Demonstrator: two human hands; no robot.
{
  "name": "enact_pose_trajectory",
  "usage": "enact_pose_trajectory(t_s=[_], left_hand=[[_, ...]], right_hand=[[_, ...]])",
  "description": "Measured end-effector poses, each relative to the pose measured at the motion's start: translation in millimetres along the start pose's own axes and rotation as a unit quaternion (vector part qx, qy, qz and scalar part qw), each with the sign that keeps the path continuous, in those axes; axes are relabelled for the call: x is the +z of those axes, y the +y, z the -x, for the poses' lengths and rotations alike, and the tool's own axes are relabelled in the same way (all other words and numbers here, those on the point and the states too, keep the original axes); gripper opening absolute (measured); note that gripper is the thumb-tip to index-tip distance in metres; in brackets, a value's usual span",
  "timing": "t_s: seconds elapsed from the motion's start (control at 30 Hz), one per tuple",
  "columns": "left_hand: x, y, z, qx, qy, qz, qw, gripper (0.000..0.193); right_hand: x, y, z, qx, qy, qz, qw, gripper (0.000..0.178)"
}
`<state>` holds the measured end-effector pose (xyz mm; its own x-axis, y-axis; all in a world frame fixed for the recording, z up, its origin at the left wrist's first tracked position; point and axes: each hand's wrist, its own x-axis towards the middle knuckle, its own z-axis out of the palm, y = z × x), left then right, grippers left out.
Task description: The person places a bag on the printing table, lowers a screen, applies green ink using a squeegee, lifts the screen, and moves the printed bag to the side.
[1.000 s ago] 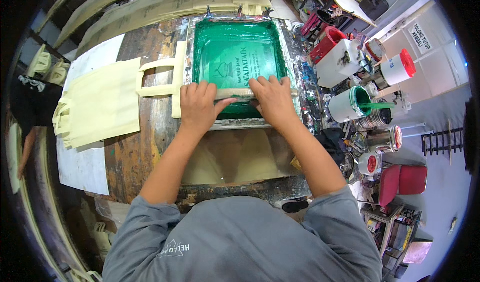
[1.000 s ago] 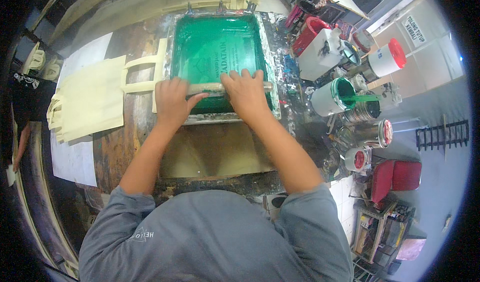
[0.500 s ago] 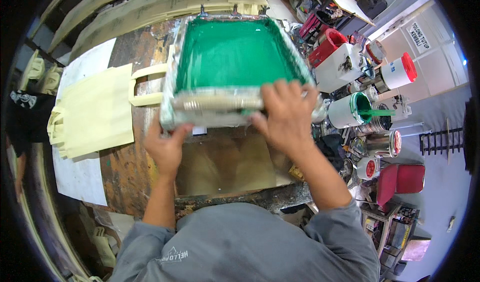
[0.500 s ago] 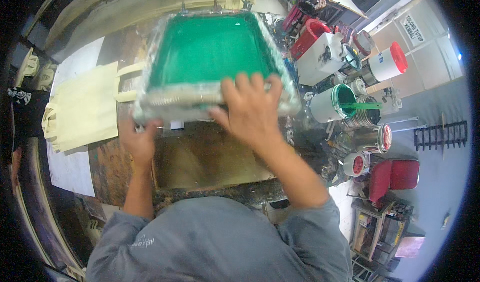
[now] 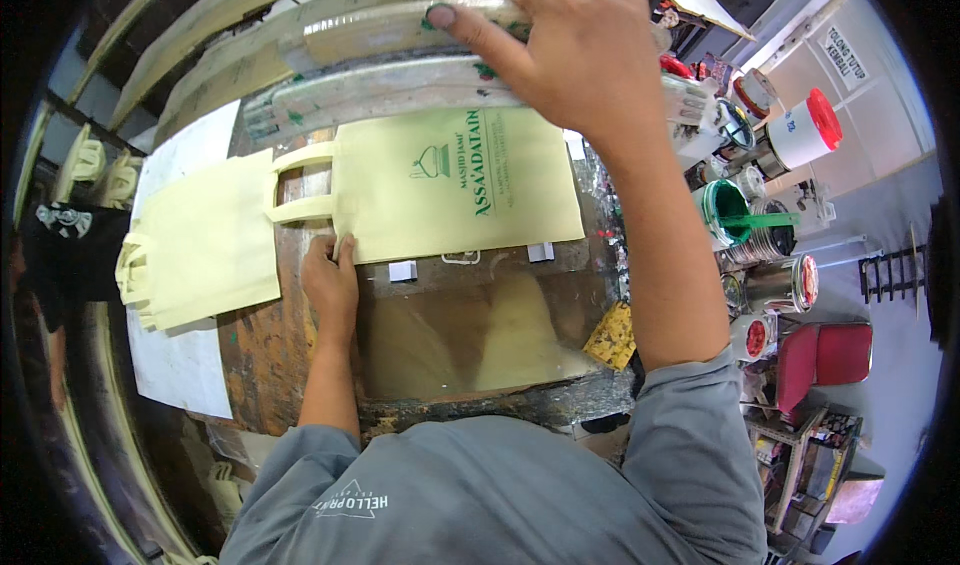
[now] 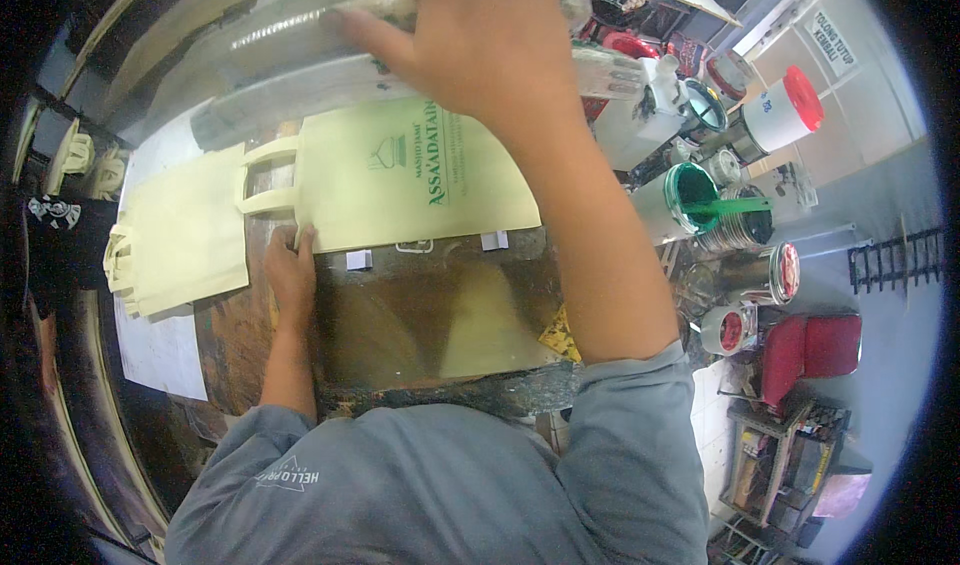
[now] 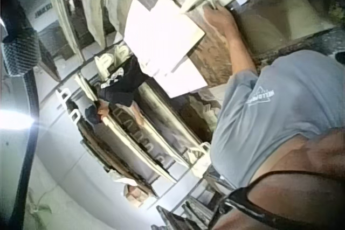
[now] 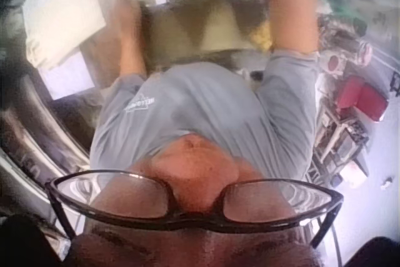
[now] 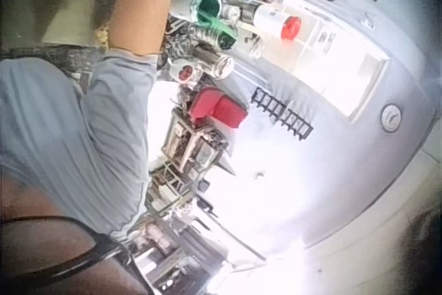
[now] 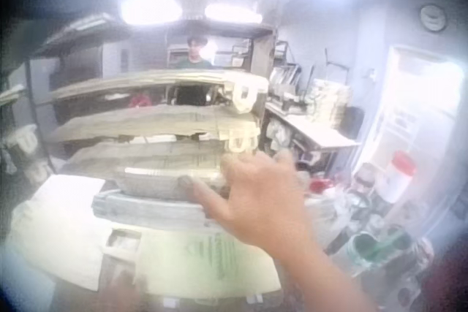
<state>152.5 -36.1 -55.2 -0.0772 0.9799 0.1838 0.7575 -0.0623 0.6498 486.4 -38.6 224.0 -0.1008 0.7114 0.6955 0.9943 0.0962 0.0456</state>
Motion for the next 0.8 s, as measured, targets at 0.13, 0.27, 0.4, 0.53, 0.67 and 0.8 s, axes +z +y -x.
enact_pose_trajectory(t_s=[0.13, 0.27, 0.4, 0.53, 0.67, 0.8], left_hand=[[-21.6, 36.4, -24.6, 0.32, 0.198, -0.063, 0.925, 0.027], [-46.2, 56.9, -78.5, 0.25, 0.161, 0.076, 0.952, 0.028], [-116.4, -30.7, -164.2, 0.192, 0.107, 0.139, 0.966, 0.032], [-169.3, -127.1, -212.4, 0.031, 0.23, -0.069, 0.97, 0.046], [-70.7, -73.0, -132.8, 0.128, 0.097, 0.096, 0.982, 0.067], [59.5, 50.5, 9.3, 0.332, -0.123, -0.016, 0.935, 0.081]], right_hand=[[3.4, -0.9, 1.8, -0.013, 0.048, 0.013, 0.999, 0.075], [-5.0, 3.5, -19.9, -0.022, 0.019, 0.023, 0.999, 0.077], [-14.3, 2.6, -26.3, 0.007, -0.064, -0.04, 0.997, 0.078], [-15.3, 0.0, -18.8, -0.001, -0.003, -0.015, 1.0, 0.075], [-12.4, 3.1, -33.5, 0.045, -0.21, -0.027, 0.976, 0.081], [-12.2, 5.8, -49.7, 0.023, -0.167, -0.032, 0.985, 0.083]])
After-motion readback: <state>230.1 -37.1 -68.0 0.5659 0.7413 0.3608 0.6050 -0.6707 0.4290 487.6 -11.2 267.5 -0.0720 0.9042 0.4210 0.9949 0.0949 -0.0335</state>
